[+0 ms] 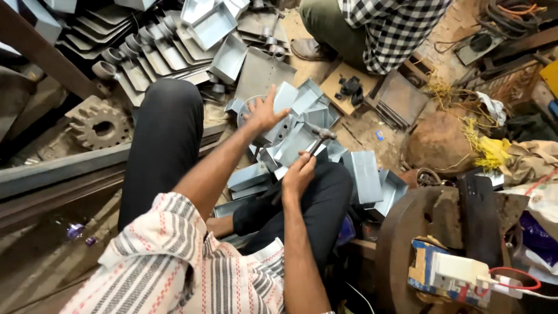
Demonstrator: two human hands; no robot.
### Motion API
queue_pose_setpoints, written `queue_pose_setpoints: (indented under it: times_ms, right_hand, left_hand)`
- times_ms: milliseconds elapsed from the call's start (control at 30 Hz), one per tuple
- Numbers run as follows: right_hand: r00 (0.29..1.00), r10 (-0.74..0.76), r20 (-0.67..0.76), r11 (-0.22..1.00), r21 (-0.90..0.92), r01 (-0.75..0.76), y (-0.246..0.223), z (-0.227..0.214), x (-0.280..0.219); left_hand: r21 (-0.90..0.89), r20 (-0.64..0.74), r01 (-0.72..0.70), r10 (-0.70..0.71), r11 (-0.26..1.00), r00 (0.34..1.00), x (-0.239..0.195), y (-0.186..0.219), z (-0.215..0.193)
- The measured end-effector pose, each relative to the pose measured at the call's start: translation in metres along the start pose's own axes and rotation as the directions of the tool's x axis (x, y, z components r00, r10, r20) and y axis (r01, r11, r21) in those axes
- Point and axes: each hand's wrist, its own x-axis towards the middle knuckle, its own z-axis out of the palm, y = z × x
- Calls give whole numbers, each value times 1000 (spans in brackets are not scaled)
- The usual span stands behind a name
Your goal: The person assembles metal parts by positioning a circular metal plate with holes over a stack of rectangular metal boxes and striking it with a hammer to secure it.
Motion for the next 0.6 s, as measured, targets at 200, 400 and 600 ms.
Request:
queue_pose_setpoints:
  times_ms: [200, 400, 600]
  right_hand:
    - [998, -69, -4, 996, -56, 68, -6, -1, -5]
    - [995, -94, 42, 995, -14, 95, -31, -16, -9]
    - [895, -444, 53, 896, 53, 441, -54, -20, -11]
  left_hand:
    - [-195, -12, 146, -151, 970, 988, -36, 31, 7]
    - [-193, -86, 123, -142, 973, 986, -51, 34, -28]
    - [-112, -385, -448, 376, 887, 843, -61, -8, -57]
